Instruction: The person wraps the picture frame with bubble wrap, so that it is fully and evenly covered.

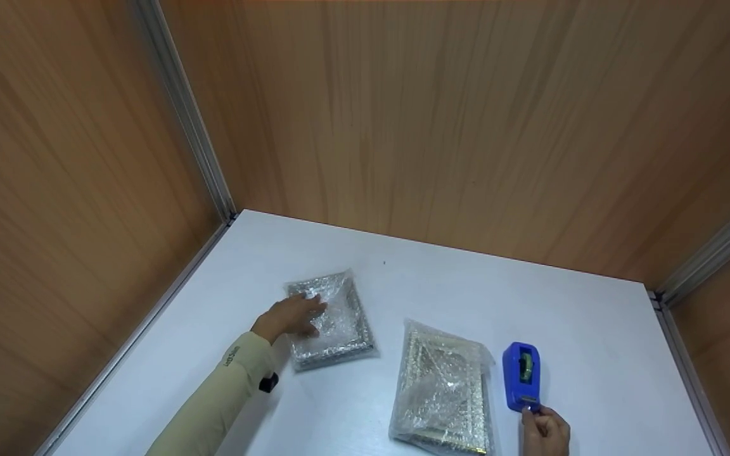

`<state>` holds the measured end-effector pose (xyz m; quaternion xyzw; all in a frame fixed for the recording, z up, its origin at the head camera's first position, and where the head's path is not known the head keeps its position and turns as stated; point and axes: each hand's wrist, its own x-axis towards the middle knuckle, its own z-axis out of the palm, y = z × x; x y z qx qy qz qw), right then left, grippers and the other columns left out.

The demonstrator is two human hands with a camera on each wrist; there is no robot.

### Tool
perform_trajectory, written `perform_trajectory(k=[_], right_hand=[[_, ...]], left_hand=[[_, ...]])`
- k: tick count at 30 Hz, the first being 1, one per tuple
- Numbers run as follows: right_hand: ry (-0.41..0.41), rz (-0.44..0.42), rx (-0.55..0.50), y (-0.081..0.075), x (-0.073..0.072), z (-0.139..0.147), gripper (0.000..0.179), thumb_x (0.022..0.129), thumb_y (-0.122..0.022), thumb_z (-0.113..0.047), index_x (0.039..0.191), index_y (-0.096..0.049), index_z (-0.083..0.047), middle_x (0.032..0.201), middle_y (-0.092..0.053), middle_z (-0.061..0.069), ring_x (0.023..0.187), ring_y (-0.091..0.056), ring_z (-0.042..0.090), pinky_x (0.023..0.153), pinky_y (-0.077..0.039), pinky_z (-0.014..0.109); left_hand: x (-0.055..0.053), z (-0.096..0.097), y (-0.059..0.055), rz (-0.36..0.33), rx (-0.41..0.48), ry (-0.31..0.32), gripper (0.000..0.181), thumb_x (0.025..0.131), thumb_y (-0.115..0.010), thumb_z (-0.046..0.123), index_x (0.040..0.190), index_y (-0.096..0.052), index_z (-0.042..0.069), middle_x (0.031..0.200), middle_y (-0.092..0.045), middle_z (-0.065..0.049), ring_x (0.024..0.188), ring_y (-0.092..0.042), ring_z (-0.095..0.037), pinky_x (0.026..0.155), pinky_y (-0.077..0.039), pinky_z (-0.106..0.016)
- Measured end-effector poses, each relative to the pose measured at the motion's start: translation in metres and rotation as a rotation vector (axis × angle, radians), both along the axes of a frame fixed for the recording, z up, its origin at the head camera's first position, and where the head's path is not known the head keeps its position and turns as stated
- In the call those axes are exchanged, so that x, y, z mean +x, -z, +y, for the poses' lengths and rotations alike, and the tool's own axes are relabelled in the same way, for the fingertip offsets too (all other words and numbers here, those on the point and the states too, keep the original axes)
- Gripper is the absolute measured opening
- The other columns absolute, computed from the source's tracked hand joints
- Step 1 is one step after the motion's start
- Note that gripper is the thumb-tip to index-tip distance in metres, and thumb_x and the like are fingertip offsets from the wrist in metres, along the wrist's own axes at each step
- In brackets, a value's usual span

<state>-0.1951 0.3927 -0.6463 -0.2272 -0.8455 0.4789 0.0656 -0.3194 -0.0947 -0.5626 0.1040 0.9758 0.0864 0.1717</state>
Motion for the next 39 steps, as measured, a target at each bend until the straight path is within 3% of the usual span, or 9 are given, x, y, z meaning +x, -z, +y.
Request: perform_trajectory(k=[7,13,17,24,30,32,39], right_hand=[[0.023,-0.005,0.021,0.0078,-0.0038,0.0022,0.037,0.088,-0.055,-0.015,0.06,-0.06,0.008,0.089,-0.063,0.014,0.066,-0.05,0.004,0.056,-0.041,0.02],[0.05,-0.035,0.045,0.0061,-0.0029,-0.0002,0.037,0.088,-0.056,-0.019,0.061,-0.06,0.006,0.103,-0.061,0.022,0.073,-0.05,0.007,0.056,-0.039,0.018],[0.045,-0.047,0.063,0.0045,-0.0032,-0.0009,0.038,0.088,-0.056,-0.019,0.059,-0.059,0.005,0.109,-0.059,0.026,0.081,-0.054,0.016,0.058,-0.039,0.018],[0.047,-0.067,0.016,0.0039,-0.0024,-0.0017,0.041,0.09,-0.051,-0.025,0.068,-0.061,0.008,0.121,-0.05,0.03,0.104,-0.049,0.037,0.07,-0.038,0.031],[0.069,-0.088,-0.037,0.0034,-0.0019,-0.0036,0.046,0.091,-0.048,-0.033,0.075,-0.06,0.009,0.13,-0.04,0.028,0.117,-0.037,0.044,0.089,-0.035,0.049],[0.074,-0.057,-0.034,0.004,-0.0022,-0.0038,0.044,0.091,-0.05,-0.029,0.073,-0.06,0.01,0.13,-0.041,0.029,0.117,-0.039,0.044,0.091,-0.034,0.051],[0.072,-0.004,0.057,0.0054,-0.0043,-0.0023,0.038,0.088,-0.053,-0.017,0.059,-0.059,0.007,0.119,-0.055,0.029,0.103,-0.053,0.035,0.073,-0.041,0.029]], left_hand=[[-0.0012,-0.0009,0.0019,0.033,-0.024,0.037,0.065,0.079,-0.066,0.038,0.138,-0.042,0.025,0.147,-0.033,-0.005,0.134,-0.027,-0.033,0.105,-0.029,-0.052],[-0.0004,-0.0005,0.0017,0.018,0.025,0.003,0.064,0.08,-0.066,0.034,0.139,-0.042,0.026,0.148,-0.031,-0.004,0.136,-0.024,-0.033,0.107,-0.024,-0.054],[-0.0001,-0.0004,0.0018,0.008,0.041,-0.01,0.064,0.081,-0.065,0.033,0.14,-0.04,0.027,0.149,-0.029,-0.003,0.137,-0.021,-0.033,0.108,-0.021,-0.054],[-0.0005,0.0006,-0.0001,0.008,0.035,-0.01,0.066,0.081,-0.066,0.033,0.14,-0.039,0.026,0.149,-0.03,-0.003,0.136,-0.023,-0.033,0.108,-0.021,-0.053],[0.0001,0.0019,-0.0024,0.021,0.018,-0.006,0.066,0.08,-0.066,0.034,0.14,-0.04,0.026,0.148,-0.032,-0.004,0.135,-0.026,-0.033,0.107,-0.025,-0.053],[0.0009,0.0027,-0.0039,0.031,-0.005,0.011,0.066,0.08,-0.066,0.035,0.14,-0.04,0.025,0.147,-0.032,-0.005,0.134,-0.027,-0.033,0.106,-0.026,-0.053],[0.0019,0.0047,-0.0052,0.032,-0.009,0.005,0.064,0.08,-0.067,0.036,0.138,-0.043,0.026,0.147,-0.033,-0.004,0.134,-0.028,-0.032,0.106,-0.028,-0.053]])
